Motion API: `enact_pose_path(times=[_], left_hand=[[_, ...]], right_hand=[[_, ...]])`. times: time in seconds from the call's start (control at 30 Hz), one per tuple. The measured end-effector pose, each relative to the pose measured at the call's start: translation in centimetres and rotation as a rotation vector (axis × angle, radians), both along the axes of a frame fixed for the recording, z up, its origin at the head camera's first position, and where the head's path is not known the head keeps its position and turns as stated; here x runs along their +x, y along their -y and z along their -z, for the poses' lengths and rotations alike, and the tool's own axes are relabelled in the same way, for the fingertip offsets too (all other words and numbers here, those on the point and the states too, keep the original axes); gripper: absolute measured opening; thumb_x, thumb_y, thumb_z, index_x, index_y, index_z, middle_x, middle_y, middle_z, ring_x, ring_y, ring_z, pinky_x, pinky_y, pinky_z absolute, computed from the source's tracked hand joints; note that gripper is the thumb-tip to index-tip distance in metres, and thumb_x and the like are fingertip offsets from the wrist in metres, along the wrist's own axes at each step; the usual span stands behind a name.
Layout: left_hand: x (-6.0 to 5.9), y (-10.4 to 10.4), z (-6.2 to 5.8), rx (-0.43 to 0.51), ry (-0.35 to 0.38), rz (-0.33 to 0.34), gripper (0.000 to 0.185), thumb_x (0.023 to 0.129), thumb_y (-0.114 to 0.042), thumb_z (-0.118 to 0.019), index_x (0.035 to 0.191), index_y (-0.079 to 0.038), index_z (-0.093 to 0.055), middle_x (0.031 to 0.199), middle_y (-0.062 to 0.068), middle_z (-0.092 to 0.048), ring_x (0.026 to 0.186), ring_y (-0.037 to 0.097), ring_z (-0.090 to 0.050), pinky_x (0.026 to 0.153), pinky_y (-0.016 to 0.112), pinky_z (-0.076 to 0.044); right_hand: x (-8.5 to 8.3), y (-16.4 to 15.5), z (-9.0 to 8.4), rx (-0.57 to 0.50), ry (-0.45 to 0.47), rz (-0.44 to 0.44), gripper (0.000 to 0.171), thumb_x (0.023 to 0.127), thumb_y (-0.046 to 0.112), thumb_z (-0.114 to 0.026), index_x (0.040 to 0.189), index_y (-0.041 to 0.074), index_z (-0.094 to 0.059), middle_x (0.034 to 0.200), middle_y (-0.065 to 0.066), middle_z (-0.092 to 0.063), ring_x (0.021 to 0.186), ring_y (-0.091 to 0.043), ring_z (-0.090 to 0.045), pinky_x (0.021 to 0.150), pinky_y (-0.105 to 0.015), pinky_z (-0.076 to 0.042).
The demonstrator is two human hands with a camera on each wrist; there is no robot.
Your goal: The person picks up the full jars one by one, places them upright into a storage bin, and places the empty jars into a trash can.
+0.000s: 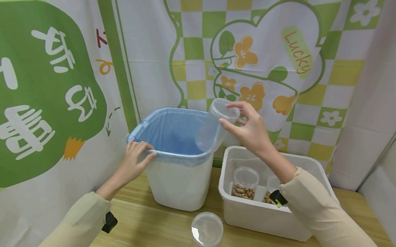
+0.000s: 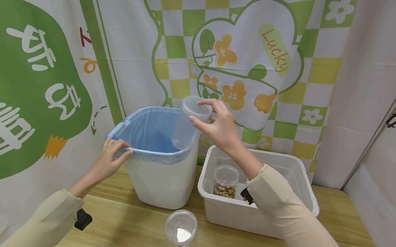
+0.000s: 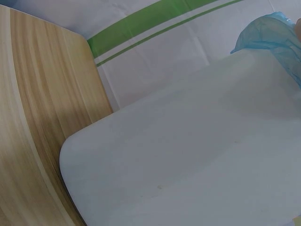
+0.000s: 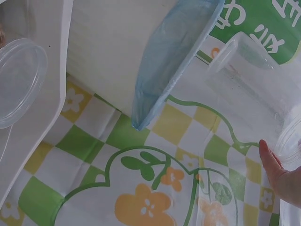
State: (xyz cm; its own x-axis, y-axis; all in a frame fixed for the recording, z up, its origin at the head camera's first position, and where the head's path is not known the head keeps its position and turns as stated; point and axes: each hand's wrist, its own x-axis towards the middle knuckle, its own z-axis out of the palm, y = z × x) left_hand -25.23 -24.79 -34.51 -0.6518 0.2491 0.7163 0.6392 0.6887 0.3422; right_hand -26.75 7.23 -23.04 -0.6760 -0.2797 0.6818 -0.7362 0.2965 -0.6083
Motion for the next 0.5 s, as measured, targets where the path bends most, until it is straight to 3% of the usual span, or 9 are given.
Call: enact_pose_path(times=[0.5], left_hand=[[0.0,-0.1,0.0,0.011,-0.004,0.000,0.009,0.079,-0.002,-0.059,0.087,0.002,-0.056,0.085,0.014,-0.058,0.086,0.030,-0.044,0.100,0.056,-0.007]], right_hand=[[-1.8,3.9,0.4,0.058,0.034,-0.007,0.039,0.078,0.021,-0.067,0.111,0.005,-0.053,0.114,-0.013,-0.047,0.106,-0.022,-0.045,0.083,-0.032,-0.047]])
